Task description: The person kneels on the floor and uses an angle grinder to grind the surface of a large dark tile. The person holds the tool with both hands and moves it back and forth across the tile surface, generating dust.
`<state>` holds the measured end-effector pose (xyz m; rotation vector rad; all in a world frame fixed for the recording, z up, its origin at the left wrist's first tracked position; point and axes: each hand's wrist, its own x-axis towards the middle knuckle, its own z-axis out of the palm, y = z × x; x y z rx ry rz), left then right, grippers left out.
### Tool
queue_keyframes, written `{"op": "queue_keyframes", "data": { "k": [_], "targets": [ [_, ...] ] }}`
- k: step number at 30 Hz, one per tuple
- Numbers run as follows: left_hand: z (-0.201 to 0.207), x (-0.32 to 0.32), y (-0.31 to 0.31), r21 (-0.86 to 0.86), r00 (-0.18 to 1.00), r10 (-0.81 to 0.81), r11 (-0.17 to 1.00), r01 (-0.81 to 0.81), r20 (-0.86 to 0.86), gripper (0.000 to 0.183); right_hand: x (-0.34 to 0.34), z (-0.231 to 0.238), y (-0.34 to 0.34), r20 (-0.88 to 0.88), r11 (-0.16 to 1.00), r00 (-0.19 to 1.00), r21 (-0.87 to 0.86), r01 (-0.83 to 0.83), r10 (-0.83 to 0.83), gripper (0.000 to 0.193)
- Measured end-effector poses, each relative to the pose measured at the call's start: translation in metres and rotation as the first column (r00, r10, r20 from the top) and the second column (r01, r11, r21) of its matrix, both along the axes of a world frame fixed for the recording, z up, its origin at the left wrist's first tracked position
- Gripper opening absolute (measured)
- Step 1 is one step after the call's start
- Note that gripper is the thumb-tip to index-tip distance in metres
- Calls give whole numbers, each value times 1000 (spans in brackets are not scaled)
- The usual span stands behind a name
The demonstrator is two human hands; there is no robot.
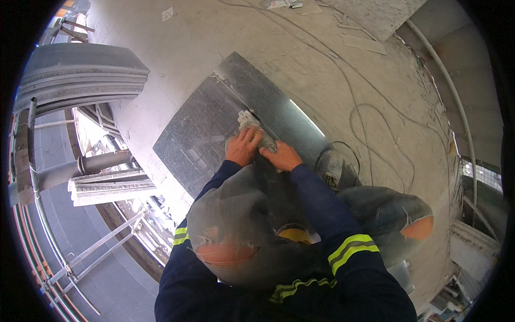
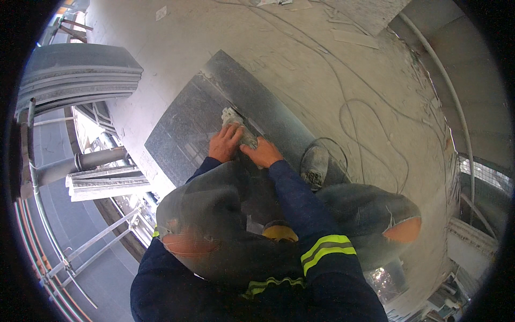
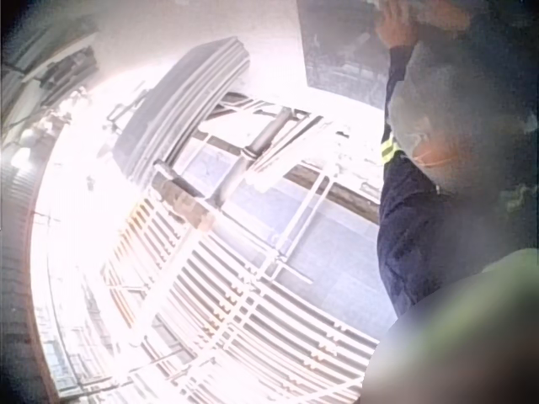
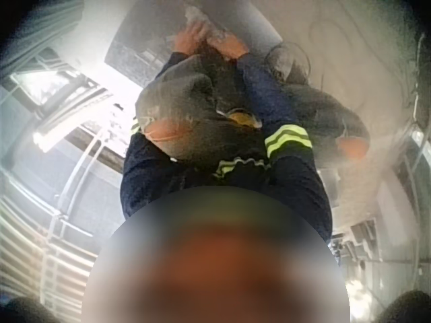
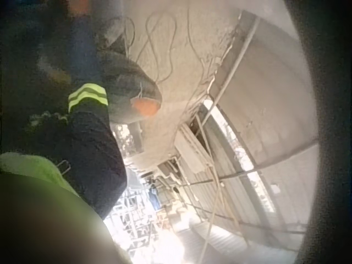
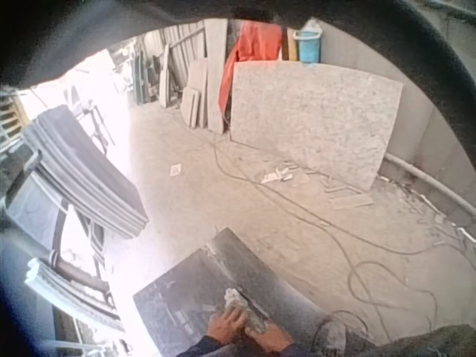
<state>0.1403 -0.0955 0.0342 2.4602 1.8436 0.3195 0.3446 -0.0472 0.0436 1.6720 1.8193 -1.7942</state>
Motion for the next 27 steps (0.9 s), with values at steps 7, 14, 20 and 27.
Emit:
{"op": "queue_keyframes", "data": {
  "k": [7,14,20,27],
  "targets": [
    [2,7,-5,-25,1000,-8,1000,7,-15,50,7,12,-6,58,1000,998,-17,-16,17,104],
    [0,9,-5,-23,999,-28,999,29,15,51,13,9,-11,68,998,998,58,0,-4,107],
    [-3,0,-2,-46,999,-16,999,19,51,51,6,13,-3,2,1000,1000,14,-7,7,97],
    [0,-11,9,-88,1000,12,996,-10,16,49,-7,7,11,-40,1000,999,-20,-3,3,92]
  ]
}}
